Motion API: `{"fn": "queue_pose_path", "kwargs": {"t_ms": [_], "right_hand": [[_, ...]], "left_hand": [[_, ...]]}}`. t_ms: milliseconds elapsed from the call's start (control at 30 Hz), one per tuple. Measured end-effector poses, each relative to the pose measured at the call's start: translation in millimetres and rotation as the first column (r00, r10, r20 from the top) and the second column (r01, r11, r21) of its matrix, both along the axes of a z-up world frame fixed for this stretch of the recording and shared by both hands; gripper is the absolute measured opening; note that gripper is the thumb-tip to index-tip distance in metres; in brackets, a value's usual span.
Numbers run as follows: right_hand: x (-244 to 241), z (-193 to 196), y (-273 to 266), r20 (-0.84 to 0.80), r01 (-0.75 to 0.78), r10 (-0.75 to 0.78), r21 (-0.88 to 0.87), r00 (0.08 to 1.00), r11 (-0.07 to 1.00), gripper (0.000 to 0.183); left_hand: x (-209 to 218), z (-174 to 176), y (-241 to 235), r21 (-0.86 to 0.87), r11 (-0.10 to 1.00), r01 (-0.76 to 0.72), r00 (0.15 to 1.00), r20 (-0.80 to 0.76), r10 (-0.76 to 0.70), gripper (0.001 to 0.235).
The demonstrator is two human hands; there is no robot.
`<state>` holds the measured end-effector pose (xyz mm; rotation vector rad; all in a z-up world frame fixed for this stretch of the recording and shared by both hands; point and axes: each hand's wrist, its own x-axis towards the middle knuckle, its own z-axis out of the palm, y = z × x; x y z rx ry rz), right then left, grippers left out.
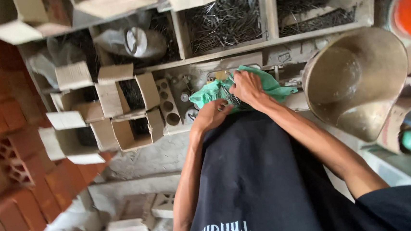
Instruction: Bagging nails from a storage bin into a plastic bag
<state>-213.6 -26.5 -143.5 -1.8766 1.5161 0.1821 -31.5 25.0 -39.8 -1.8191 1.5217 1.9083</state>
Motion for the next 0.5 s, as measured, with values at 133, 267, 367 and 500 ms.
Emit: {"fn": "queue_pose_path", "kwargs": {"t_ms": [133, 267, 367, 500], "right_hand": [[-18, 23, -8, 0.129, 0.143, -0.151, 0.070, 0.980, 0.987, 0.023], [-37, 29, 5, 0.364, 0.207, -0.392, 0.453, 0.845, 0.867, 0.041], [-44, 18, 17, 0.393, 0.164, -0.518, 0.655, 0.760, 0.738, 0.041], [-49, 0, 25, 0.370, 0.115, -0.473, 0.679, 0.800, 0.725, 0.031]], "left_hand": [[-1, -11, -7, -0.034, 0.986, -0.165, 0.986, -0.035, 0.164, 0.057], [-10, -14, -7, 0.060, 0.885, -0.462, 0.874, -0.141, 0.465, 0.063], [-13, -40, -1, 0.085, 0.866, -0.493, 0.832, -0.244, 0.498, 0.056], [-19, -64, 1, 0.059, 0.946, -0.319, 0.917, -0.234, 0.323, 0.043]]}}
